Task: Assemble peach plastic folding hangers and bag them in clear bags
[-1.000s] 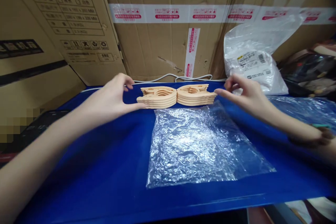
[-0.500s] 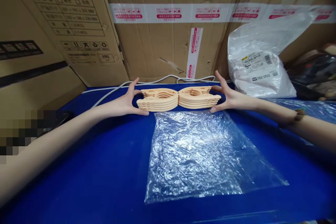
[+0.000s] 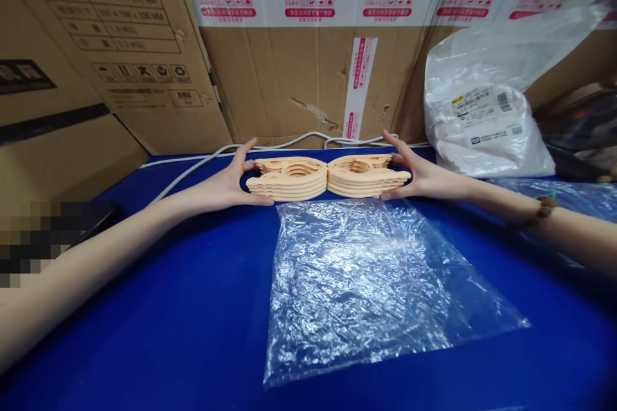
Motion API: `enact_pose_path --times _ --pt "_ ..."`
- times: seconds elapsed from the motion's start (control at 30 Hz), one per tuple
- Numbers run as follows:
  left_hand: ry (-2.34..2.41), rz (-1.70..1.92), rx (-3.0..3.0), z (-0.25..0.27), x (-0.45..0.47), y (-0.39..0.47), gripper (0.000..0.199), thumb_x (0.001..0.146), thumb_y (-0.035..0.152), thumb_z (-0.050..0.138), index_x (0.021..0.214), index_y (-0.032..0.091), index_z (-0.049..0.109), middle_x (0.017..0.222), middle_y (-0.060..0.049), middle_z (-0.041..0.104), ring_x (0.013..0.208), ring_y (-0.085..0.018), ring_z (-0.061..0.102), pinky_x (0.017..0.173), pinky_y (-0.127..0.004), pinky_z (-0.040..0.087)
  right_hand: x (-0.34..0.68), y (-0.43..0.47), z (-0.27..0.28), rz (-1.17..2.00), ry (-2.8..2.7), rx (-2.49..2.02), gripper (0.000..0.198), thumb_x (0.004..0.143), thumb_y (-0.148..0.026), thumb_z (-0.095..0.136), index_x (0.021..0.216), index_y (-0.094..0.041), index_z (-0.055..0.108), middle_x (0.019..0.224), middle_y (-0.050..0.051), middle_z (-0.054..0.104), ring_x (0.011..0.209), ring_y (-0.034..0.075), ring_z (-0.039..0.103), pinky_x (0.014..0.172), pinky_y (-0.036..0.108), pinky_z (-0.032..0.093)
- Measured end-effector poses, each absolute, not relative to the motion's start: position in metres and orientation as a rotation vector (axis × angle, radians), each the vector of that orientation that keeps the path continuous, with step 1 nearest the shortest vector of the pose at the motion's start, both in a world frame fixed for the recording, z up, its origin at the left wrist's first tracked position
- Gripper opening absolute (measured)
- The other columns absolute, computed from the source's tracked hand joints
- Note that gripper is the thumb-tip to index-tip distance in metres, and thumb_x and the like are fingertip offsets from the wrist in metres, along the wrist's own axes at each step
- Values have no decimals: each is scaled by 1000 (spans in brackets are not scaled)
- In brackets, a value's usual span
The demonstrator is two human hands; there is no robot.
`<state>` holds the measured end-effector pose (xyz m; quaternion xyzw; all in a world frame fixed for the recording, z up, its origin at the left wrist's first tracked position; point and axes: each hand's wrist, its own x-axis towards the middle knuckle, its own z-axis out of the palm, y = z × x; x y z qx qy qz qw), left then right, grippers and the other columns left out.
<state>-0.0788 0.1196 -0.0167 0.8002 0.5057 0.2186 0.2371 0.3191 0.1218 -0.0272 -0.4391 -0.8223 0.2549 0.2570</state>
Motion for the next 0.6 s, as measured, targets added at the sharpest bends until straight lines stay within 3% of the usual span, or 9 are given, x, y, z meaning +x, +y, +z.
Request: enact_pose_path --times 0.6 --pt "1376 592 2150 -18 -78 164 131 59 52 82 156 18 1 151 -27 41 140 -34 41 114 -53 30 314 160 -21 753 -2244 -1225 133 63 -49 81 158 -16 -5 136 20 56 128 37 53 111 58 34"
